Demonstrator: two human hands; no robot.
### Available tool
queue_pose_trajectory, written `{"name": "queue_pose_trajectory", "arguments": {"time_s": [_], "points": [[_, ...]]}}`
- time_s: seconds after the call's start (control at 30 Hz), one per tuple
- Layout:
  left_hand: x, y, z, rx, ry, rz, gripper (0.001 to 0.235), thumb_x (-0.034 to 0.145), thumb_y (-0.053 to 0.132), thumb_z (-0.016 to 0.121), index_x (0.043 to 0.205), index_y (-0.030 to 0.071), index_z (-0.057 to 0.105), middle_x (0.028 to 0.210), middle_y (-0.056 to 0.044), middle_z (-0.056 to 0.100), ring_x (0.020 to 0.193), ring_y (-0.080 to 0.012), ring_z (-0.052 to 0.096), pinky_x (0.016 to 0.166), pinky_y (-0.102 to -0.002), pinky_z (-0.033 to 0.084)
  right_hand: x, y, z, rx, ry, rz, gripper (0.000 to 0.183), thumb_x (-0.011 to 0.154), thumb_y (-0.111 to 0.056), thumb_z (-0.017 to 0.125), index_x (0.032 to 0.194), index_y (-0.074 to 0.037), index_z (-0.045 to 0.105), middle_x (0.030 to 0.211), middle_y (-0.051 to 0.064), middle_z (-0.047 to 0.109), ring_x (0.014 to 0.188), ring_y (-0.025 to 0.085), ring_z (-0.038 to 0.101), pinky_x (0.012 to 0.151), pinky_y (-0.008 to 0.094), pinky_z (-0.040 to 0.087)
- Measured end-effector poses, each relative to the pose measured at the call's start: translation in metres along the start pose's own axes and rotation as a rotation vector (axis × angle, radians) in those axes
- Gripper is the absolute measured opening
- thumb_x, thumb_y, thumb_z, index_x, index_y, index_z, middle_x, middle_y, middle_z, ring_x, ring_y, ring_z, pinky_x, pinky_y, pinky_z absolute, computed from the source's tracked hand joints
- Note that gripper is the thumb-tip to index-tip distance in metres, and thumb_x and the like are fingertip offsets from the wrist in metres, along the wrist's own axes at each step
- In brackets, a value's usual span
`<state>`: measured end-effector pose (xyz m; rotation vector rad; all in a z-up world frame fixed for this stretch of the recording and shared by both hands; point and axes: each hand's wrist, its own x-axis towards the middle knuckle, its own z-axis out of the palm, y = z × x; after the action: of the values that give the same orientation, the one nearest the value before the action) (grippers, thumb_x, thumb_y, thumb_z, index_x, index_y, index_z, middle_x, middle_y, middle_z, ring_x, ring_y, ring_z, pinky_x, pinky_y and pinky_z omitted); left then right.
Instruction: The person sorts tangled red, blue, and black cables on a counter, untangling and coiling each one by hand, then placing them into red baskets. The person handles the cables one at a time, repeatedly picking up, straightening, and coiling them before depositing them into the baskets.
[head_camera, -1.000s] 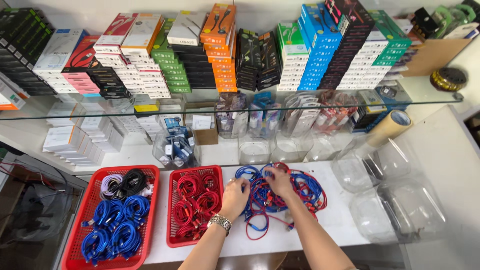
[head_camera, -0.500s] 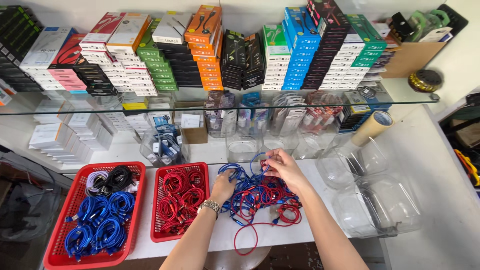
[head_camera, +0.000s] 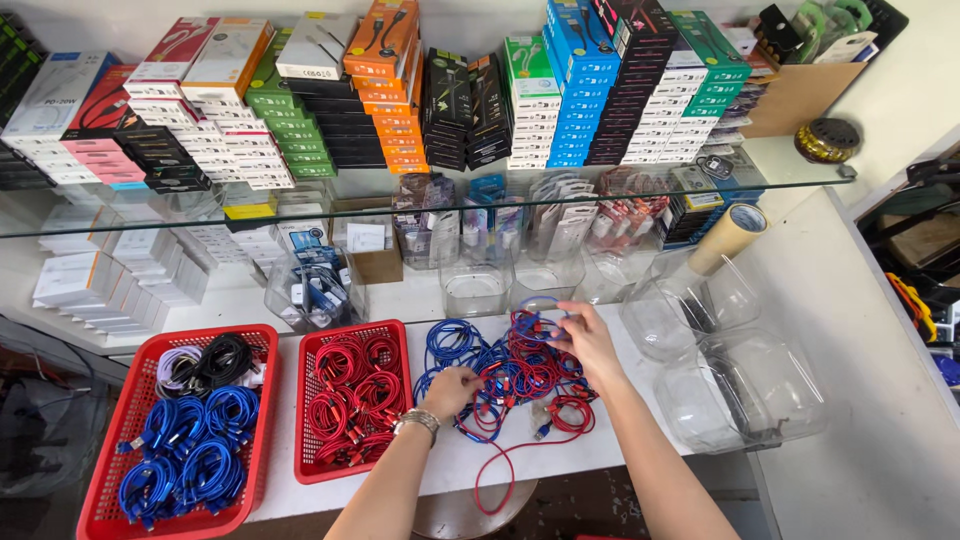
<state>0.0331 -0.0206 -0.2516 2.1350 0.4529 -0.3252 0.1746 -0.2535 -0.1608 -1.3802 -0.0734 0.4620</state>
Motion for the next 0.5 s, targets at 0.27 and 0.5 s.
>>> {"name": "queue_pose_trajectory", "arguments": {"time_s": [0.27,0.5], "points": [[0.010,0.056,-0.119,0.142,0.175,0.240,0.030,0.098,0.030,0.061,0.120,0.020,0.078,0.097,-0.010,0.080,0.083,-0.0247,0.073,0.080,-0.039,0.059,0.003,-0.059,-0.002,0.114,-0.058,-0.005,0.032,0.098,-0.006,0.055,0.130,-0.006,0.061,0.101,0.005,0.062,0.088,0.016,0.061,0.078,0.035,0.057],[0.024,0.059,-0.079,0.386,0.083,0.312,0.088,0.081,0.045,0.077,0.155,0.015,0.040,0.153,-0.015,0.049,0.141,-0.0322,0.043,0.119,-0.040,0.034,-0.025,-0.140,0.073,0.059,-0.287,-0.054,0.029,0.099,-0.007,0.057,0.127,-0.006,0.066,0.098,0.003,0.062,0.088,0.013,0.060,0.075,0.034,0.057]]}}
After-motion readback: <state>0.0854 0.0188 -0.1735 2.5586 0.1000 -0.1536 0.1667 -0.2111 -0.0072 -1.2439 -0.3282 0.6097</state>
